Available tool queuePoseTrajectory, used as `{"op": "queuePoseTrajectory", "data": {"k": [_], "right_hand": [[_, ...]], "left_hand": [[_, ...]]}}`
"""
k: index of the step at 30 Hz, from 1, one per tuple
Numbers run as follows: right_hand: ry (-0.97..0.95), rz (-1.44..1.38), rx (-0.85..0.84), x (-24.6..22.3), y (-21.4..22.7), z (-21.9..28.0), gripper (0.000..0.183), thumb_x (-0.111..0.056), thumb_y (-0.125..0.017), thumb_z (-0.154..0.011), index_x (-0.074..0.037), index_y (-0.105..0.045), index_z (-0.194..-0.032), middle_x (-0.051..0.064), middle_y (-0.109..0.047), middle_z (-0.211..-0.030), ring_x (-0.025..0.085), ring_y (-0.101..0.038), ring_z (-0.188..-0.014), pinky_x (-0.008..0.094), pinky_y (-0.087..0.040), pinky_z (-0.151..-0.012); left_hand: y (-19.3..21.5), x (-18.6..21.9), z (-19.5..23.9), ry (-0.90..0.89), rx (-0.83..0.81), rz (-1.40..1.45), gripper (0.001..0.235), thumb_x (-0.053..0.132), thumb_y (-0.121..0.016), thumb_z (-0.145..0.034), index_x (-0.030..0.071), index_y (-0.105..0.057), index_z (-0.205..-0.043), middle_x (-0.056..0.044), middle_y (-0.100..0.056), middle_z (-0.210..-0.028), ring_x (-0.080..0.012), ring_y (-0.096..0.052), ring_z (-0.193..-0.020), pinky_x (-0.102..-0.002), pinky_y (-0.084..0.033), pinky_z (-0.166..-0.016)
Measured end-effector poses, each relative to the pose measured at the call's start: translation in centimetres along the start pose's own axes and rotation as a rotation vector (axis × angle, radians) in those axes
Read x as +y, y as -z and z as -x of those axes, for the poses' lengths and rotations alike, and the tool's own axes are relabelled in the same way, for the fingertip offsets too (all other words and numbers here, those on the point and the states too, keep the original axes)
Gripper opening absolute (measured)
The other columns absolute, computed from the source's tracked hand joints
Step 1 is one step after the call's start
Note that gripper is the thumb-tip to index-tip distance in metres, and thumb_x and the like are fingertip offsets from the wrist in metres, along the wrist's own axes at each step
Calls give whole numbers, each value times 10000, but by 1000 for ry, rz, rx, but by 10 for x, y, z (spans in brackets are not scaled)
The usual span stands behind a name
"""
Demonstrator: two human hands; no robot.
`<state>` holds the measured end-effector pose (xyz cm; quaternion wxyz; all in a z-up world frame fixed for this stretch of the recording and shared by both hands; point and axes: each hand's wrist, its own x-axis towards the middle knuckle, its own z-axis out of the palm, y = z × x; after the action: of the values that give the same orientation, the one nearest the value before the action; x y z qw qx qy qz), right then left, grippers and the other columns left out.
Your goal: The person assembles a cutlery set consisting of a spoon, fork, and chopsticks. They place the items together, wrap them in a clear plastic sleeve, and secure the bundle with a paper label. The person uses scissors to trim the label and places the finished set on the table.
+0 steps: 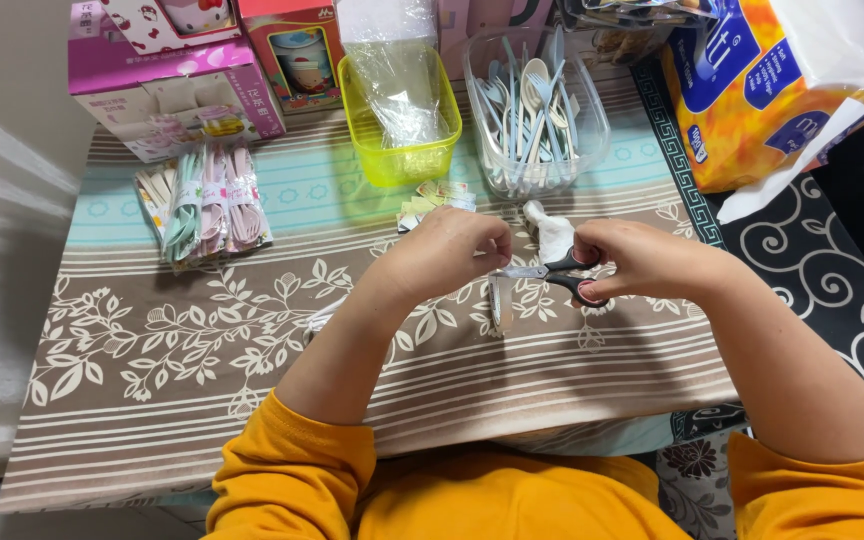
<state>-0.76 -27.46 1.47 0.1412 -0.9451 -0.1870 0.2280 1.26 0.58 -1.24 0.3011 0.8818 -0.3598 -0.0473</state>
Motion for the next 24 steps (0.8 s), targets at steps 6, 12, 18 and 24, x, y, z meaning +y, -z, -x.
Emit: {"op": "queuePoseTrajectory", "data": {"k": [6, 12, 18, 24], "right_hand": [[-78, -15, 3, -2, 2, 2, 313, -276, -851, -778, -84, -650, -922, 38, -626, -839, 230, -656, -875, 388, -546, -784], [-117, -10, 7, -5, 4, 12, 289, -277, -835, -802, -72, -662, -907, 58, -659, -791, 243, -673, -820, 386, -538, -749], [-139, 54, 98, 34, -8, 7, 274, -293, -809, -820, -81, -663, -912, 74, -679, -845, 272, -674, -930, 387, -549, -828], [-239, 33, 167, 54, -12, 14, 289, -311, -728, -901, -120, -629, -1095, 61, -643, -1129, 208, -572, -1069, 337, -464, -917]], "left_hand": [[-5, -5, -3, 12, 17, -7, 65, 251, -687, -896, 196, -667, -926, -19, -776, -812, -293, -739, -894, -431, -518, -852], [3, -6, -4, 81, 45, 49, 73, 253, -596, -963, 194, -615, -1002, -43, -771, -813, -327, -720, -910, -463, -536, -852], [26, 2, 10, 94, 114, -7, 152, 295, -524, -1002, 184, -558, -1100, -94, -770, -895, -376, -712, -934, -518, -515, -887], [55, 29, 25, 255, 101, -9, 163, 295, -524, -1031, 169, -577, -1122, -46, -770, -1155, -307, -637, -1044, -480, -471, -837]]}}
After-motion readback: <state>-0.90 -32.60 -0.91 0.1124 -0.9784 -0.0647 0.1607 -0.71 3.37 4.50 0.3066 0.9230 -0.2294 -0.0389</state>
